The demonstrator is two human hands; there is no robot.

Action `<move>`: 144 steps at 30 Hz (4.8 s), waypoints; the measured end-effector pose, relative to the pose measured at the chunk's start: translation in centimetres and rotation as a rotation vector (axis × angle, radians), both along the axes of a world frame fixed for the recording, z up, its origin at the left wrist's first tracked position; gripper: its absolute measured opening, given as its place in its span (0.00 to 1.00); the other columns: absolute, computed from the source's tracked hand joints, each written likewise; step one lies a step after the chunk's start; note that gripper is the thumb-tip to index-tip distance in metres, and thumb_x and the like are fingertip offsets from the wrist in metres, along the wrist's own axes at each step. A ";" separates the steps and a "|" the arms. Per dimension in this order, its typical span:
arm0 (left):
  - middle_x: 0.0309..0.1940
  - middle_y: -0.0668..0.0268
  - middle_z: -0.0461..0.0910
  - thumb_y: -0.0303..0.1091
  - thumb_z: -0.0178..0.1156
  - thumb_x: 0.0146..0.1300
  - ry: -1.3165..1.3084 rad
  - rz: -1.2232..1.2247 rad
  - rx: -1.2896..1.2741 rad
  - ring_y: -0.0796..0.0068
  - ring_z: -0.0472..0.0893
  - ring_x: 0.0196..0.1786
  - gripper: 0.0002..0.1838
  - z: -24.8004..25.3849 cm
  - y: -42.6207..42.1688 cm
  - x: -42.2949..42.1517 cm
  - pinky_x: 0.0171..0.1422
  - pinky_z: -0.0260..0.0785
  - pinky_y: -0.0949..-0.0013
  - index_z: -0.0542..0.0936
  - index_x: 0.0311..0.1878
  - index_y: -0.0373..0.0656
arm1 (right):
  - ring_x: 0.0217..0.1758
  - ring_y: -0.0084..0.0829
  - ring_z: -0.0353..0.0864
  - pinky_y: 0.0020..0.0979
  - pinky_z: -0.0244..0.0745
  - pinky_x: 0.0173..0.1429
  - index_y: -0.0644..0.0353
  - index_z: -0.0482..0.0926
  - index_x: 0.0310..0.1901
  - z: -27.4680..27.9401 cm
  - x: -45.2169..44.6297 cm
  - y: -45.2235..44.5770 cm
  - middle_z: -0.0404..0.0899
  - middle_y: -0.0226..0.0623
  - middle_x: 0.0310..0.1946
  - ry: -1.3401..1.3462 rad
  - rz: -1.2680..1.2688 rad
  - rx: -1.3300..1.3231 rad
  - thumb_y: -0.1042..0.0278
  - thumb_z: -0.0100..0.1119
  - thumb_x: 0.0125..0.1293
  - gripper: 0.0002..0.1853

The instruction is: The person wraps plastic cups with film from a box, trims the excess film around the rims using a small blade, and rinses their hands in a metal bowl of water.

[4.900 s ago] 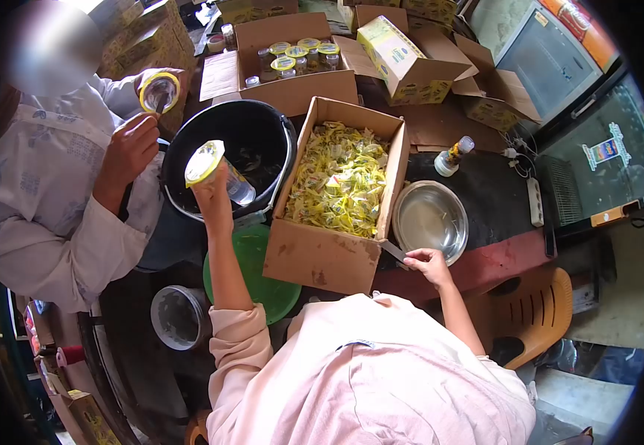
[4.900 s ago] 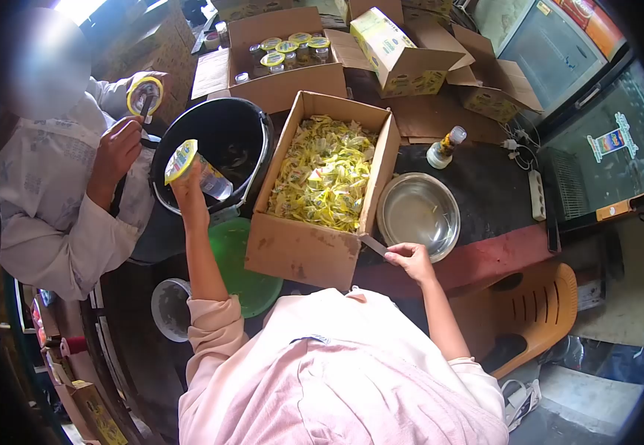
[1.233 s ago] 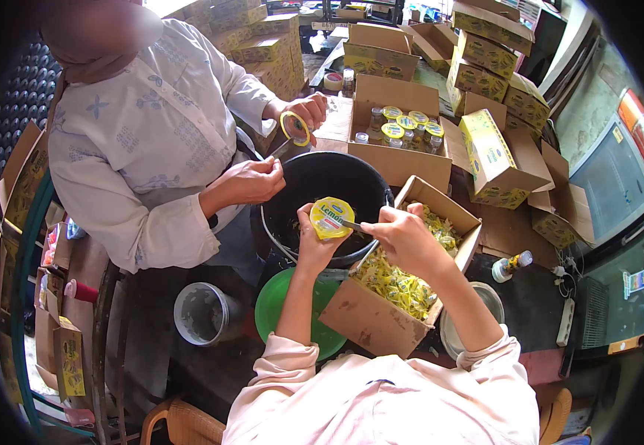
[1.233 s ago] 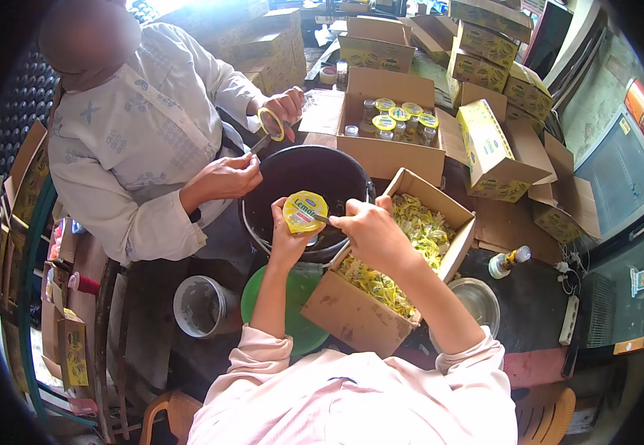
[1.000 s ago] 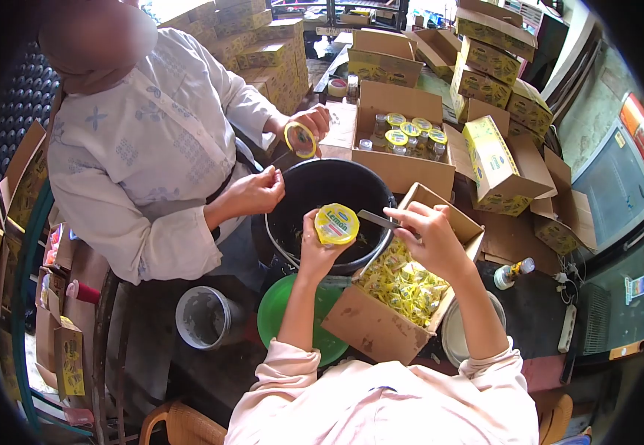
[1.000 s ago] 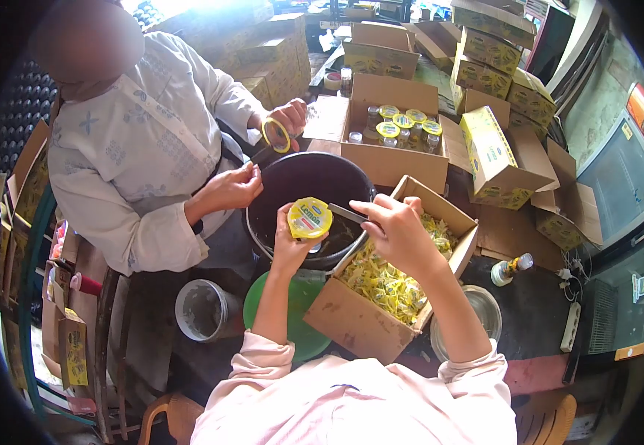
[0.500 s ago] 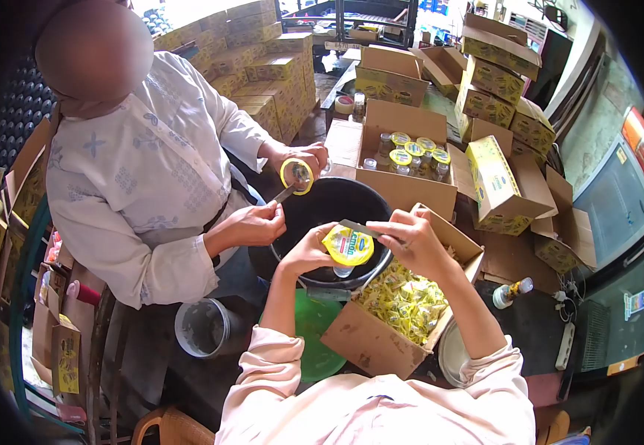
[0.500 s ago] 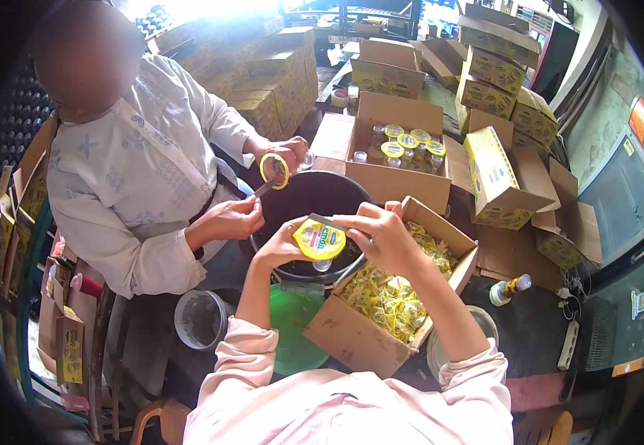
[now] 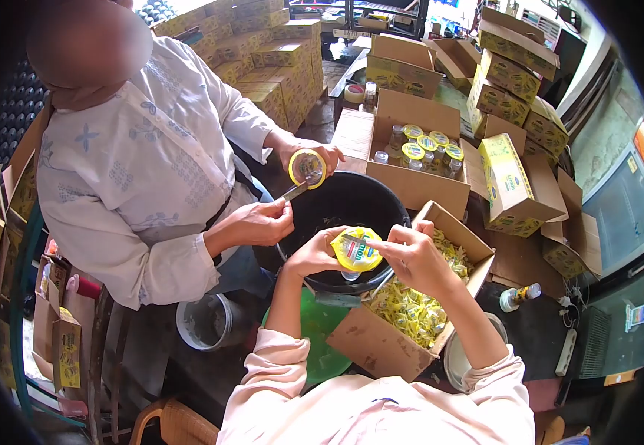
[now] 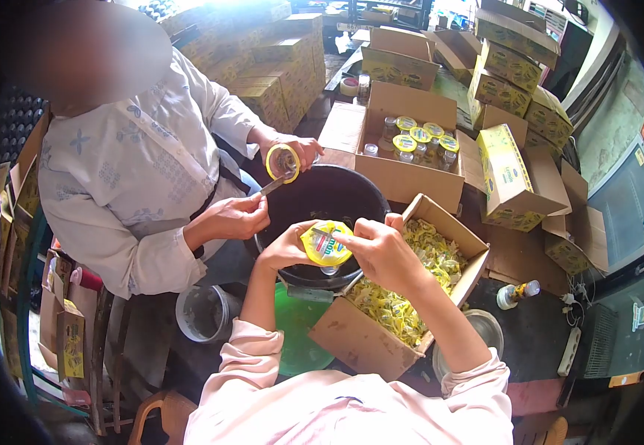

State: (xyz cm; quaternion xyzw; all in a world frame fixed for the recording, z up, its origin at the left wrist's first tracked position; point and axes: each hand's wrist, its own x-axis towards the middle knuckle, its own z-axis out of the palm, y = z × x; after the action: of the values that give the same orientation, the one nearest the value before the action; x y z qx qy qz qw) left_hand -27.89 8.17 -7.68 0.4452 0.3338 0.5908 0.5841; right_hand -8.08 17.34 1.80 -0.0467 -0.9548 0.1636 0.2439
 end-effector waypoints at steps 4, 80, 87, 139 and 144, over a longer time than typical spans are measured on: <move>0.51 0.66 0.73 0.20 0.71 0.39 -0.045 -0.038 0.005 0.78 0.73 0.52 0.37 -0.2 -0.6 0.0 0.58 0.66 0.71 0.66 0.57 0.34 | 0.26 0.30 0.72 0.31 0.50 0.39 0.50 0.80 0.44 -0.3 0.1 -0.7 0.71 0.33 0.23 -0.001 0.004 0.004 0.79 0.57 0.51 0.17; 0.40 0.55 0.76 0.30 0.71 0.34 1.526 0.395 -0.231 0.56 0.75 0.47 0.27 -0.5 -2.6 2.5 0.51 0.65 0.59 0.73 0.42 0.40 | 0.24 0.23 0.73 0.26 0.64 0.33 0.55 0.80 0.41 -5.2 8.4 -5.8 0.71 0.30 0.23 0.264 -0.388 -0.366 0.82 0.59 0.51 0.15; 0.32 0.63 0.81 0.31 0.64 0.43 2.135 0.140 -0.308 0.66 0.77 0.45 0.10 -1.4 0.8 3.9 0.58 0.52 0.56 0.80 0.32 0.45 | 0.26 0.23 0.71 0.25 0.65 0.34 0.59 0.79 0.41 -7.4 10.7 -7.9 0.71 0.32 0.22 0.417 -0.516 -0.476 0.82 0.60 0.50 0.15; 0.39 0.59 0.76 0.35 0.75 0.28 2.341 0.198 -0.274 0.63 0.79 0.43 0.41 9.0 0.0 5.0 0.42 0.72 0.64 0.66 0.49 0.37 | 0.30 0.11 0.66 0.13 0.62 0.35 0.65 0.74 0.45 -15.3 23.6 -14.3 0.70 0.22 0.29 0.830 -0.787 -1.096 0.78 0.54 0.60 0.11; 0.35 0.57 0.79 0.51 0.68 0.38 2.356 0.103 -0.294 0.62 0.80 0.39 0.37 9.2 -0.6 5.2 0.42 0.71 0.62 0.68 0.49 0.38 | 0.29 0.11 0.66 0.14 0.62 0.34 0.65 0.74 0.45 -14.7 23.4 -14.3 0.70 0.22 0.28 0.818 -0.807 -1.076 0.78 0.55 0.59 0.11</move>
State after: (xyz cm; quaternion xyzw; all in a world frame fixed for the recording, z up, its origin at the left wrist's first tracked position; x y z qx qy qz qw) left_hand -22.64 7.58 1.49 0.6292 0.7475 -0.2038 -0.0617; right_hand 15.31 3.06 -12.89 -0.4374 -0.4880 0.5064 0.5605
